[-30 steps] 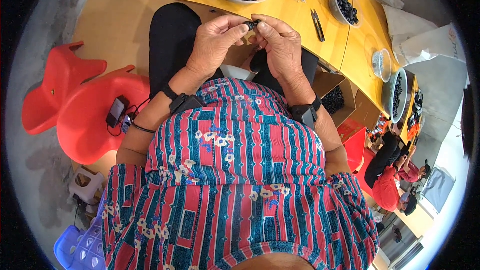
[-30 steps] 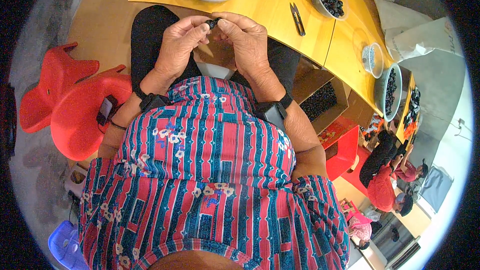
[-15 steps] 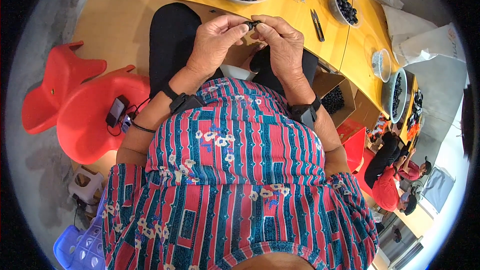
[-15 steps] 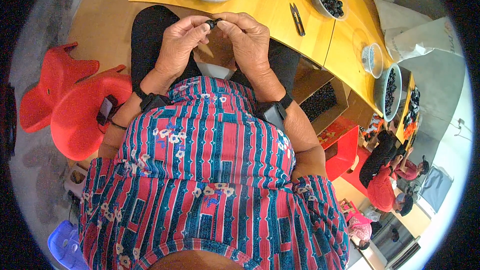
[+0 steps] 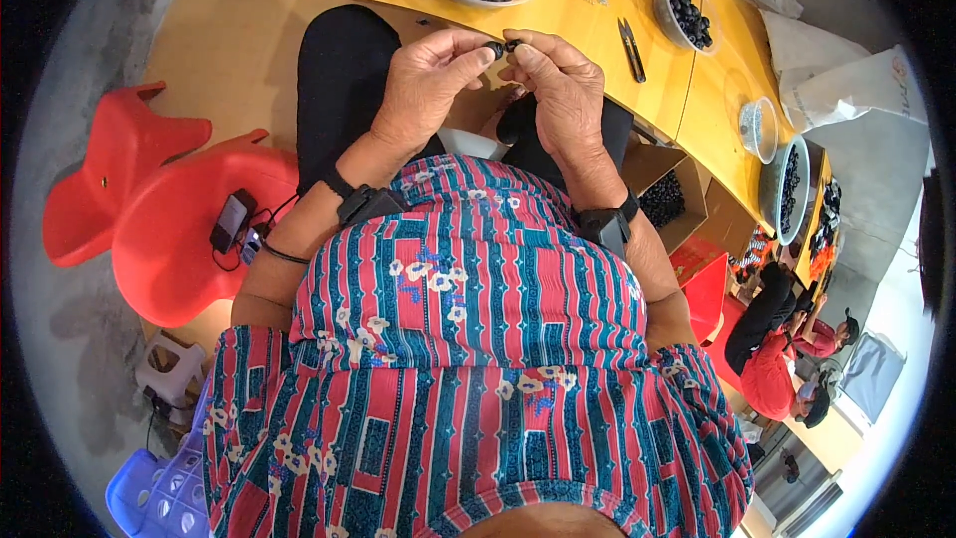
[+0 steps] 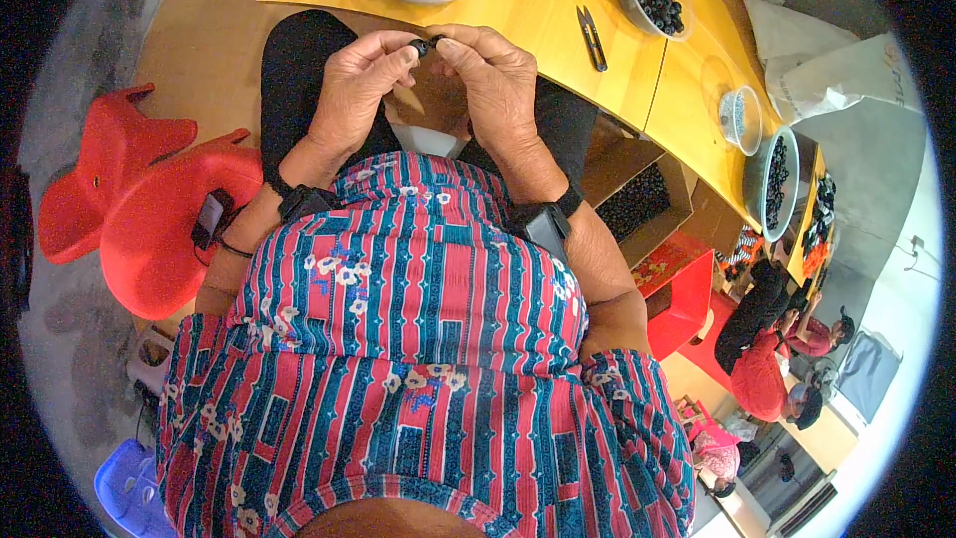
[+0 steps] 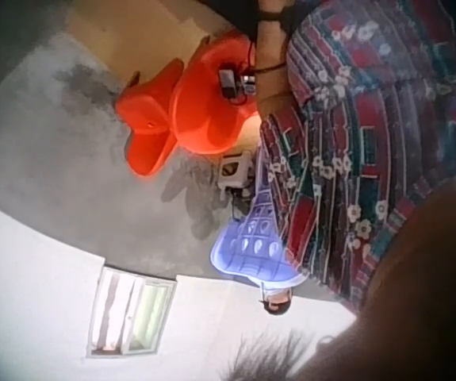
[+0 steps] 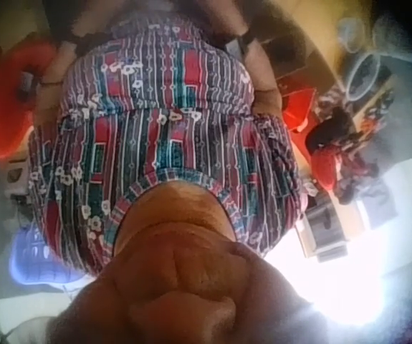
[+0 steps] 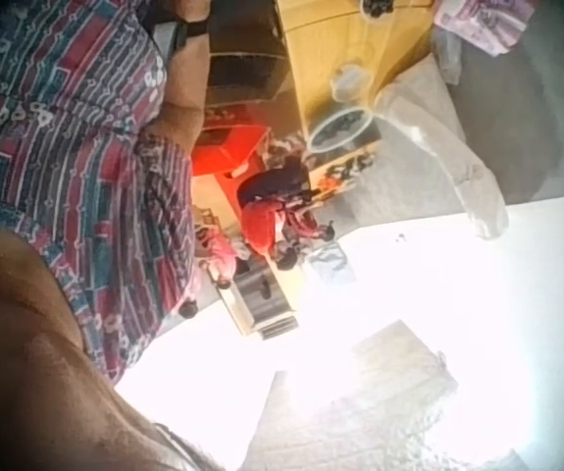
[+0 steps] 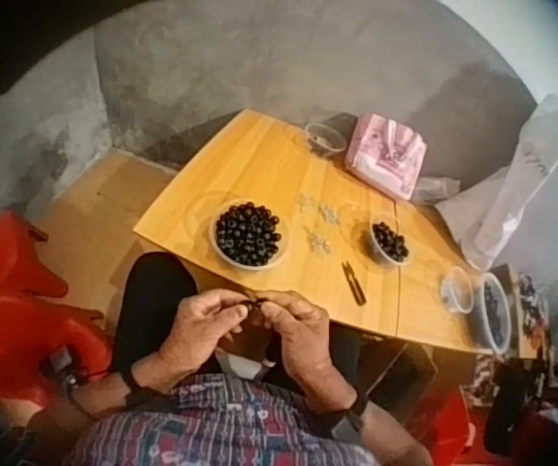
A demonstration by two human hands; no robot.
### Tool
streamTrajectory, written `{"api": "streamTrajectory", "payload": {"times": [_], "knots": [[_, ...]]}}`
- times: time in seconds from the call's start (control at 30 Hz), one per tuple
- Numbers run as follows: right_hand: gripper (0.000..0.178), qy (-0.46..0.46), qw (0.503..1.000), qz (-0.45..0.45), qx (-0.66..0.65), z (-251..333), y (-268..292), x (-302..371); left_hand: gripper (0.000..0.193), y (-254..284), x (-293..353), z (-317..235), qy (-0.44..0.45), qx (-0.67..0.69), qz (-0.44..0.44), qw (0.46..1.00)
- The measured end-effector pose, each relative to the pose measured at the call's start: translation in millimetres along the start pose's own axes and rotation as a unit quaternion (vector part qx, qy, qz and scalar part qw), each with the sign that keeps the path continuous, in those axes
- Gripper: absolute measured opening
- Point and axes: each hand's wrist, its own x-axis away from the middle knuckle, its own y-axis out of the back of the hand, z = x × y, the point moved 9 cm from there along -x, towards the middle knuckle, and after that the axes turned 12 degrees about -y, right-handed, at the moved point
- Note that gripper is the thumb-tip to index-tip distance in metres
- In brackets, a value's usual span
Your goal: The person assembles small rubber rings with metal inserts by hand, taking both components from plastic containers and fitting them together.
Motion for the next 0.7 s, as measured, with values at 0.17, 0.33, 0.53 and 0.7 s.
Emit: {"api": "streamTrajectory", "payload": {"times": [0.17, 0.33, 0.53, 0.7], "knots": [[0.014, -0.013, 1.000, 0.007, 0.004, 0.9, -3.3, 1.8, 0.022, 0.5, 1.1, 0.9, 0.003, 0.005, -0.003, 1.000], [0.014, -0.003, 0.999, -0.003, 0.035, 3.7, -2.3, 2.3, 0.022, -0.2, 1.1, -0.1, 0.007, -0.004, -0.001, 1.000], [0.014, 0.029, 0.997, -0.004, 0.065, 7.8, -1.1, 2.1, 0.021, -0.5, 1.0, 0.9, 0.011, -0.002, -0.005, 1.000], [0.012, 0.031, 0.998, -0.006, 0.062, 9.3, -1.2, 1.9, 0.021, 0.7, 0.5, 3.0, 0.001, -0.004, -0.002, 1.000]]}}
